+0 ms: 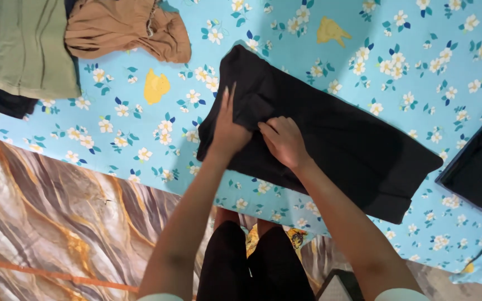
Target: The person folds a black graphic t-shirt and a plain black t-shirt on a bed. They smooth and fold each shirt into a neat rectangle and place them on the bed.
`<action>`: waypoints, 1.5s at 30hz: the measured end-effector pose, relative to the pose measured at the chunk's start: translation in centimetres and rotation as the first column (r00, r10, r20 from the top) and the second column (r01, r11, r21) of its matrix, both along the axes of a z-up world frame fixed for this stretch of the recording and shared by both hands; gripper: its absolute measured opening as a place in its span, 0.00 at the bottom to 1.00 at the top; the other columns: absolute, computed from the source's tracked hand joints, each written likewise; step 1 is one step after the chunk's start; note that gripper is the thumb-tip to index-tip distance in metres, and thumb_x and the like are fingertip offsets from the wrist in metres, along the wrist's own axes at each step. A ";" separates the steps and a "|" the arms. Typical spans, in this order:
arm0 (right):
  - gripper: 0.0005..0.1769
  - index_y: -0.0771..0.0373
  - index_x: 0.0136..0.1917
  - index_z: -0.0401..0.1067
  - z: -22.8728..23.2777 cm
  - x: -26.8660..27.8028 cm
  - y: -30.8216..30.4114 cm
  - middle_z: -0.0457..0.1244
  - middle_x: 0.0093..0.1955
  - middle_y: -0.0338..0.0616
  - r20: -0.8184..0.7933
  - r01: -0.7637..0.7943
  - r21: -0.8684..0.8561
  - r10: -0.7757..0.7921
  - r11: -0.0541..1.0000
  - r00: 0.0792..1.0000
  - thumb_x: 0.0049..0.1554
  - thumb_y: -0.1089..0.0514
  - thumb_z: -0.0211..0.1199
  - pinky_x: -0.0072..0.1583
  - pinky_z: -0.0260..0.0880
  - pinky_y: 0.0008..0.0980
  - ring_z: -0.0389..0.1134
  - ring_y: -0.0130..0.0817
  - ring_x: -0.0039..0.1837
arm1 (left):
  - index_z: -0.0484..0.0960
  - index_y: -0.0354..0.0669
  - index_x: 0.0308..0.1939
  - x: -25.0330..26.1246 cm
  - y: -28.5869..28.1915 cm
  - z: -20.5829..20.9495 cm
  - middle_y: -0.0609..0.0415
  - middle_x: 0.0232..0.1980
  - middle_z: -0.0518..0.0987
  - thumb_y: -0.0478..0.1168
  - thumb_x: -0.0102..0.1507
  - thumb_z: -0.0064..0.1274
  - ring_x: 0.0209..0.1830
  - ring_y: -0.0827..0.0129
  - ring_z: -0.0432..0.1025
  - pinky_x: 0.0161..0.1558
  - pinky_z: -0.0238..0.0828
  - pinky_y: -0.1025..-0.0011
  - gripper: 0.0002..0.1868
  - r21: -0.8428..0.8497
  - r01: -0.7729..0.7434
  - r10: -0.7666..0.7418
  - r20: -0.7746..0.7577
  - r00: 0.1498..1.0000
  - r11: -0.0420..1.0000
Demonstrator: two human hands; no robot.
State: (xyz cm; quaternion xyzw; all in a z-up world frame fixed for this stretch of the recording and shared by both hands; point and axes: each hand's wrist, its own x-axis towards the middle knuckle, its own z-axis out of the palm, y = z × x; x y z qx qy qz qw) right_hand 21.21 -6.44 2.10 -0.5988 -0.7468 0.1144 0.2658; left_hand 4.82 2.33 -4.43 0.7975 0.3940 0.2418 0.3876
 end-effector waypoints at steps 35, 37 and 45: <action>0.12 0.64 0.47 0.66 -5.7 24.0 -32.2 0.62 0.42 0.44 -0.427 0.503 -0.862 -0.439 -0.068 -0.791 0.59 0.67 0.70 0.34 0.62 0.26 0.66 0.34 0.40 | 0.80 0.33 0.49 1.9 1.5 4.1 0.41 0.65 0.75 0.29 0.60 0.58 0.70 0.46 0.68 0.77 0.57 0.44 0.13 0.367 0.476 -0.341 -0.374 0.862 0.799; 0.10 0.60 0.49 0.69 -5.4 24.4 -32.8 0.62 0.41 0.39 -0.370 0.459 -0.885 -0.477 -0.080 -0.797 0.57 0.66 0.68 0.33 0.59 0.25 0.64 0.30 0.38 | 0.79 0.32 0.47 2.0 1.4 4.0 0.40 0.64 0.75 0.29 0.61 0.58 0.70 0.46 0.68 0.77 0.58 0.45 0.10 0.340 0.518 -0.394 -0.372 0.840 0.785; 0.08 0.65 0.53 0.68 -2.4 26.9 -32.7 0.66 0.47 0.44 -0.502 0.565 -0.810 -0.686 0.158 -0.527 0.60 0.66 0.62 0.48 0.78 0.32 0.71 0.31 0.45 | 0.75 0.31 0.44 1.5 1.8 4.2 0.37 0.65 0.75 0.29 0.62 0.55 0.69 0.42 0.69 0.76 0.62 0.48 0.08 0.283 0.487 -0.394 -0.327 0.859 0.826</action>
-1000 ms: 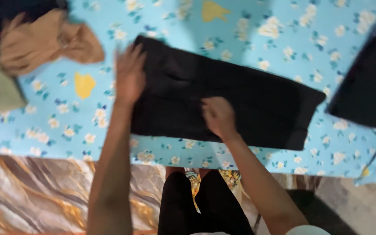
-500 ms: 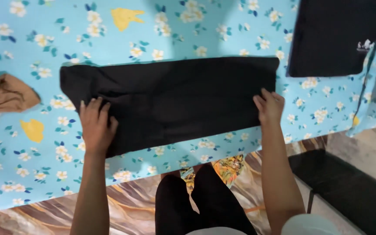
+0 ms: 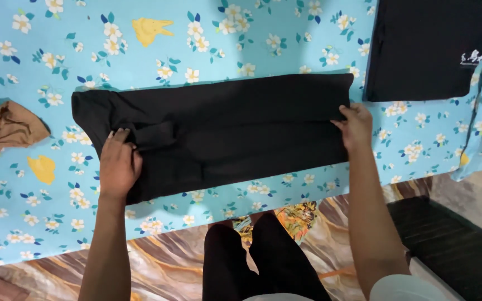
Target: The person folds a black graphic t-shirt and a plain black t-shirt on a bed. They smooth and fold each shirt into a neat rectangle and place them on the bed.
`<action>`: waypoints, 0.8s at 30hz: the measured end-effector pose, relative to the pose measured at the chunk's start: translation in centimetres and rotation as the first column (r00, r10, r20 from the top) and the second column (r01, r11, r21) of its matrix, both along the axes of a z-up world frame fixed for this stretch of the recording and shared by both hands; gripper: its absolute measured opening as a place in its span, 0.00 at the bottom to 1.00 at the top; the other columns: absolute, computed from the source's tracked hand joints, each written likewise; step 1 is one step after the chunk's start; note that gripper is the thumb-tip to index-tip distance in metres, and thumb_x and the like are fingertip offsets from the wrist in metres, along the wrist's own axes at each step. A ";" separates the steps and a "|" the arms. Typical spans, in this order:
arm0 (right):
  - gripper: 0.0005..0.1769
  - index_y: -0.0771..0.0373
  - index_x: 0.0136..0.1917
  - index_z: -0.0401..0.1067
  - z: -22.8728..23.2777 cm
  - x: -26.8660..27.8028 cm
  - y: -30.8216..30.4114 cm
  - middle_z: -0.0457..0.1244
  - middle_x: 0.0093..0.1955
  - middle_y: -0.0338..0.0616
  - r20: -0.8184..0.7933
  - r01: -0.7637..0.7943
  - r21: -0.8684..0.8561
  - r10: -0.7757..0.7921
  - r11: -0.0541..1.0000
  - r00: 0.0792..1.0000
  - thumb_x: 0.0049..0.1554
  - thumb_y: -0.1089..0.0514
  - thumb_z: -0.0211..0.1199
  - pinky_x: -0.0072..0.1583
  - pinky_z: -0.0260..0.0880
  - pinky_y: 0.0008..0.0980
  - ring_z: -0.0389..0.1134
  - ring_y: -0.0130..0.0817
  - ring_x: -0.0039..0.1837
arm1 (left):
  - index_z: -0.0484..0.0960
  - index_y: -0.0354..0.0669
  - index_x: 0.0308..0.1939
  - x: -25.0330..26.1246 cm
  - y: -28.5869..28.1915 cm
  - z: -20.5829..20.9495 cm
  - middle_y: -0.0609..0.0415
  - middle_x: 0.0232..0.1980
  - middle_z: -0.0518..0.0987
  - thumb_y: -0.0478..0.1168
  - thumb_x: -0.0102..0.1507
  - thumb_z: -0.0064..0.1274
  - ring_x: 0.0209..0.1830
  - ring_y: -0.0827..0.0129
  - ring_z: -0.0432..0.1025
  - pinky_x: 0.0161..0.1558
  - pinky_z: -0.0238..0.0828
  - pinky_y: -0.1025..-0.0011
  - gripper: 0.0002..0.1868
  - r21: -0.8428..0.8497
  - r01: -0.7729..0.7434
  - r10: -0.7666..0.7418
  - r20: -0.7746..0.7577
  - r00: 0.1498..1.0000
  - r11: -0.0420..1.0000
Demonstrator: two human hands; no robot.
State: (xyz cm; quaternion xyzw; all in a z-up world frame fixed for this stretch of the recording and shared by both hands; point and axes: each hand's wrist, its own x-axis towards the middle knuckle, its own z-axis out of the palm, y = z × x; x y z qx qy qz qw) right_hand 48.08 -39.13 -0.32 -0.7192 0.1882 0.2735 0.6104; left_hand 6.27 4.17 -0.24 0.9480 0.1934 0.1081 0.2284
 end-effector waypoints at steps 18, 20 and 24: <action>0.07 0.62 0.49 0.64 2.1 -7.3 7.9 0.58 0.47 0.44 0.710 -0.094 -0.597 0.579 0.796 0.401 0.69 0.68 0.58 0.53 0.66 0.34 0.61 0.34 0.50 | 0.79 0.37 0.43 -4.7 -8.4 -1.8 0.44 0.54 0.79 0.29 0.56 0.57 0.52 0.48 0.73 0.54 0.65 0.51 0.12 0.015 -0.336 0.325 0.218 0.920 0.942; 0.06 0.61 0.46 0.66 3.7 -14.0 13.1 0.59 0.44 0.44 0.647 -0.290 -0.656 0.717 0.697 0.260 0.65 0.67 0.60 0.51 0.66 0.36 0.63 0.37 0.47 | 0.80 0.37 0.42 -4.9 -12.0 -2.8 0.45 0.52 0.79 0.30 0.54 0.58 0.52 0.49 0.73 0.53 0.65 0.50 0.12 -0.025 -0.357 0.355 0.192 0.915 0.934; 0.07 0.63 0.50 0.73 3.6 -26.7 22.0 0.68 0.52 0.50 0.576 -0.820 -0.356 0.796 0.449 0.185 0.57 0.66 0.64 0.55 0.74 0.40 0.72 0.48 0.54 | 0.80 0.40 0.40 -4.1 -16.0 -2.5 0.47 0.51 0.78 0.30 0.52 0.58 0.54 0.50 0.72 0.63 0.66 0.49 0.12 -0.139 -0.410 0.432 0.248 0.867 0.901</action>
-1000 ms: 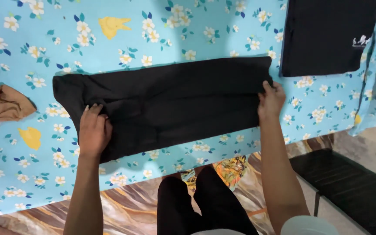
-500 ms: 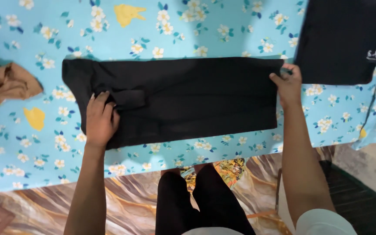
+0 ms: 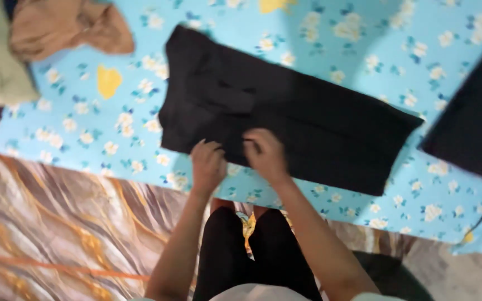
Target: The person folds a black graphic t-shirt and a plain black t-shirt on a bed. They smooth and fold each shirt into a neat rectangle and place them on the bed.
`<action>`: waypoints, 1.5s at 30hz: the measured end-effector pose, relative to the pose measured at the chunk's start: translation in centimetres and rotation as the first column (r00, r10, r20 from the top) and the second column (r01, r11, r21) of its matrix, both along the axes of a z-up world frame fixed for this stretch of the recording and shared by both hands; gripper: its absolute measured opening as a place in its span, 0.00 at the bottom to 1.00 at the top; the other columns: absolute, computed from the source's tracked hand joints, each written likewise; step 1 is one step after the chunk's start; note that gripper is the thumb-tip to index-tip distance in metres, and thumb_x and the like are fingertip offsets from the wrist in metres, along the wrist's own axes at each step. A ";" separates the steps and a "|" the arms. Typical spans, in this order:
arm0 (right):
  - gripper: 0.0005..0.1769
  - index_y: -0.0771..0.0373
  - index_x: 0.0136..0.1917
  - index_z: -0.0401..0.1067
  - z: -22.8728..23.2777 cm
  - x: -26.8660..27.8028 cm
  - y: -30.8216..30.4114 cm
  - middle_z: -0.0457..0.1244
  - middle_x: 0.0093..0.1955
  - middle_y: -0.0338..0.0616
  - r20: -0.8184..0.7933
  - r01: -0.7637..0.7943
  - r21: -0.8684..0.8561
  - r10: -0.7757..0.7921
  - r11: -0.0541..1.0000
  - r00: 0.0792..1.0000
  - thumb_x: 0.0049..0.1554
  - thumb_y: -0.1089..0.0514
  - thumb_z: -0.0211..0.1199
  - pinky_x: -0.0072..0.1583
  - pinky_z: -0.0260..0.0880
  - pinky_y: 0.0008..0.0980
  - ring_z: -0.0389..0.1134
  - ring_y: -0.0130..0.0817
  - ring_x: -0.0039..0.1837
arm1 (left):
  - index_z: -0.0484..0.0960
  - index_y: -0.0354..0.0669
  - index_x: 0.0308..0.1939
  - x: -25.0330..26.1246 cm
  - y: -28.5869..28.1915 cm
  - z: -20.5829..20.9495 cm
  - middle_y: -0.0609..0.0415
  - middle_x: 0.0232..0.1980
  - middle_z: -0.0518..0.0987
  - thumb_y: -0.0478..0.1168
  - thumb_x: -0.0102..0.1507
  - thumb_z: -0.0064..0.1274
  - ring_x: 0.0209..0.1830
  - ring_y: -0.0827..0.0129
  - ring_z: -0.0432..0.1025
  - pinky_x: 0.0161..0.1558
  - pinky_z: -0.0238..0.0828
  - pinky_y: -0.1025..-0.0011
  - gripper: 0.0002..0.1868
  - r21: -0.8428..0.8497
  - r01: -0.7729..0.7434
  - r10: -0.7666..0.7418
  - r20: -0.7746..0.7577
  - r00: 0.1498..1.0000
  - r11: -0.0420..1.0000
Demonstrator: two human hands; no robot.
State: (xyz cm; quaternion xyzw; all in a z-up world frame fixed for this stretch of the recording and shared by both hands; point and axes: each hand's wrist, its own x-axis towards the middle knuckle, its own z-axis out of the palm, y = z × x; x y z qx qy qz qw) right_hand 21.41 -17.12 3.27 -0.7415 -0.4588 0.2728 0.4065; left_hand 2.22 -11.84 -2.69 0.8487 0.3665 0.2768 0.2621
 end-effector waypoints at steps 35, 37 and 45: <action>0.11 0.63 0.51 0.74 -5.4 -1.0 14.2 0.69 0.44 0.49 0.480 -0.223 -0.103 0.245 0.969 0.843 0.64 0.52 0.67 0.44 0.70 0.40 0.72 0.47 0.44 | 0.82 0.41 0.40 -9.3 12.8 1.4 0.50 0.34 0.82 0.36 0.57 0.63 0.34 0.56 0.77 0.38 0.72 0.63 0.09 -0.472 -0.132 0.143 -0.013 0.990 0.872; 0.11 0.62 0.51 0.74 -5.8 -0.5 14.0 0.69 0.44 0.48 0.498 -0.234 -0.066 0.235 0.970 0.835 0.64 0.52 0.67 0.44 0.71 0.39 0.72 0.47 0.44 | 0.81 0.41 0.40 -9.0 12.7 1.5 0.50 0.32 0.81 0.35 0.56 0.63 0.31 0.56 0.77 0.35 0.72 0.62 0.10 -0.437 -0.157 0.162 -0.026 0.986 0.885; 0.18 0.67 0.61 0.68 -3.7 0.1 12.3 0.67 0.44 0.47 0.156 -0.199 -0.075 0.209 0.977 0.965 0.59 0.64 0.67 0.47 0.72 0.35 0.71 0.39 0.44 | 0.78 0.38 0.44 -3.0 10.0 5.0 0.48 0.44 0.79 0.32 0.60 0.61 0.45 0.54 0.73 0.49 0.63 0.60 0.11 -0.058 -0.393 0.393 -0.006 0.919 0.918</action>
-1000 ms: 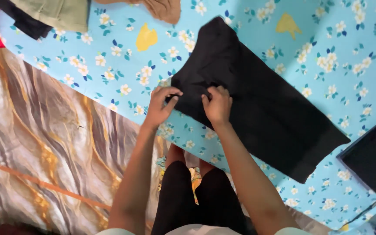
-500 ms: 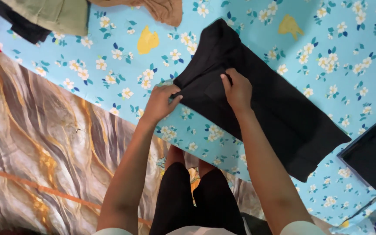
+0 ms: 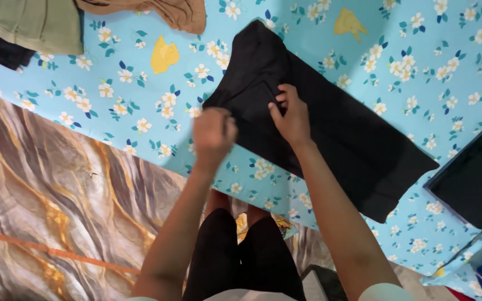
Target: The person folds a black graphic t-shirt and a plain black t-shirt on a bed. They smooth and fold each shirt into a neat rectangle and place them on the bed.
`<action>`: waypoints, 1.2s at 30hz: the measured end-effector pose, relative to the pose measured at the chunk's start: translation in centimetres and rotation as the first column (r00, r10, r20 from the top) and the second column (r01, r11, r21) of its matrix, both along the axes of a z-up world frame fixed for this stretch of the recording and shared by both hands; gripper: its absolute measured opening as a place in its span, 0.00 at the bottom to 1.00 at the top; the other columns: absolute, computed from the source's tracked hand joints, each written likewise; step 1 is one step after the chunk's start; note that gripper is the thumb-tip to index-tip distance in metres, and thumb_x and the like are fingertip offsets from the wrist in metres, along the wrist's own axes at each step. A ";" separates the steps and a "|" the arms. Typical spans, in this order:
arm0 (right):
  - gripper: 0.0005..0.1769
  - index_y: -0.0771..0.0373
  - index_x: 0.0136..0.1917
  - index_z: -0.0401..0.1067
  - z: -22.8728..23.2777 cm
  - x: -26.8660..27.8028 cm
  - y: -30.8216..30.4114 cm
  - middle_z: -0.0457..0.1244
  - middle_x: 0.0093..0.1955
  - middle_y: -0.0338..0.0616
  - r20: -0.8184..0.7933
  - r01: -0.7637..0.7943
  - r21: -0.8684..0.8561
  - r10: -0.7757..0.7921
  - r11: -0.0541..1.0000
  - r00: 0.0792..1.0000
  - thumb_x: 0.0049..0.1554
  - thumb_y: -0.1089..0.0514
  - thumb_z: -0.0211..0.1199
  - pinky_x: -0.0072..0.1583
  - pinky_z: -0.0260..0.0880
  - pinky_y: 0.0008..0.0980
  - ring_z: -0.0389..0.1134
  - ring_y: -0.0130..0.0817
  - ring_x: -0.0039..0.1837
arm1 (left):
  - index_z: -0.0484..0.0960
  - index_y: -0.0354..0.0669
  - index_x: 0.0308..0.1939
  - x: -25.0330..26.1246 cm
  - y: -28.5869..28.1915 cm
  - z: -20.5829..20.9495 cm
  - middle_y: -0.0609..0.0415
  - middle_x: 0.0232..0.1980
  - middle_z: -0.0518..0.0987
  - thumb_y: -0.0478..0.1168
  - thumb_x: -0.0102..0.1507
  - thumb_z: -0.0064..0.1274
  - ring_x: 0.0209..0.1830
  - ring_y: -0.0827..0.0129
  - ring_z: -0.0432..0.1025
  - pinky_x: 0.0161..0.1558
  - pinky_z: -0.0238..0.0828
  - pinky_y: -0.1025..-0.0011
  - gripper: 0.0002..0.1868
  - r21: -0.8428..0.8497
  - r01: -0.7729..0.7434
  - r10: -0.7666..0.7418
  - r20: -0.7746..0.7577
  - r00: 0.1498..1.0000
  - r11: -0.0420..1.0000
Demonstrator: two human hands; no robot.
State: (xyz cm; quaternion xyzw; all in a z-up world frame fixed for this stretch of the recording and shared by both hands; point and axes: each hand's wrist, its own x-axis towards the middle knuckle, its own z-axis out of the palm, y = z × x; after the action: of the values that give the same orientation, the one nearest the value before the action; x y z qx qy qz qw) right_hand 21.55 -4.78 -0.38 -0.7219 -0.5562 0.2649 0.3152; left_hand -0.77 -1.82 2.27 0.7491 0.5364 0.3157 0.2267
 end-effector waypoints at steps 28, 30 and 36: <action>0.05 0.65 0.46 0.71 -0.6 -1.2 3.5 0.61 0.42 0.45 0.399 -0.593 -0.012 0.547 0.805 0.735 0.59 0.65 0.67 0.43 0.65 0.41 0.65 0.44 0.42 | 0.74 0.38 0.35 2.9 -2.7 -0.3 0.50 0.38 0.74 0.25 0.49 0.58 0.34 0.56 0.71 0.35 0.69 0.64 0.13 -0.195 0.263 -0.143 0.476 0.868 0.945; 0.04 0.65 0.45 0.71 1.4 -1.4 4.1 0.62 0.41 0.46 0.294 -0.620 0.003 0.592 0.785 0.751 0.59 0.65 0.66 0.44 0.65 0.42 0.65 0.45 0.41 | 0.74 0.38 0.35 2.9 -2.5 -0.4 0.51 0.38 0.73 0.26 0.49 0.58 0.35 0.57 0.71 0.35 0.69 0.65 0.13 -0.170 0.276 -0.162 0.488 0.857 0.946; 0.07 0.68 0.46 0.72 1.6 -0.3 3.8 0.65 0.42 0.48 0.045 -0.677 -0.105 0.684 0.728 0.728 0.58 0.62 0.66 0.46 0.68 0.42 0.68 0.47 0.45 | 0.75 0.37 0.34 3.0 -2.1 -1.0 0.50 0.34 0.72 0.27 0.48 0.60 0.30 0.58 0.69 0.32 0.67 0.64 0.13 -0.215 0.274 -0.162 0.429 0.889 0.937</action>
State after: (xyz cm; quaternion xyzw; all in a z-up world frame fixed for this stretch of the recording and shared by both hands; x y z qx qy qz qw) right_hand 21.29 -0.97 1.17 -0.4902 -0.7829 0.3551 0.1439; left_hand 2.25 -3.94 1.32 0.6855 0.4275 0.3600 0.4667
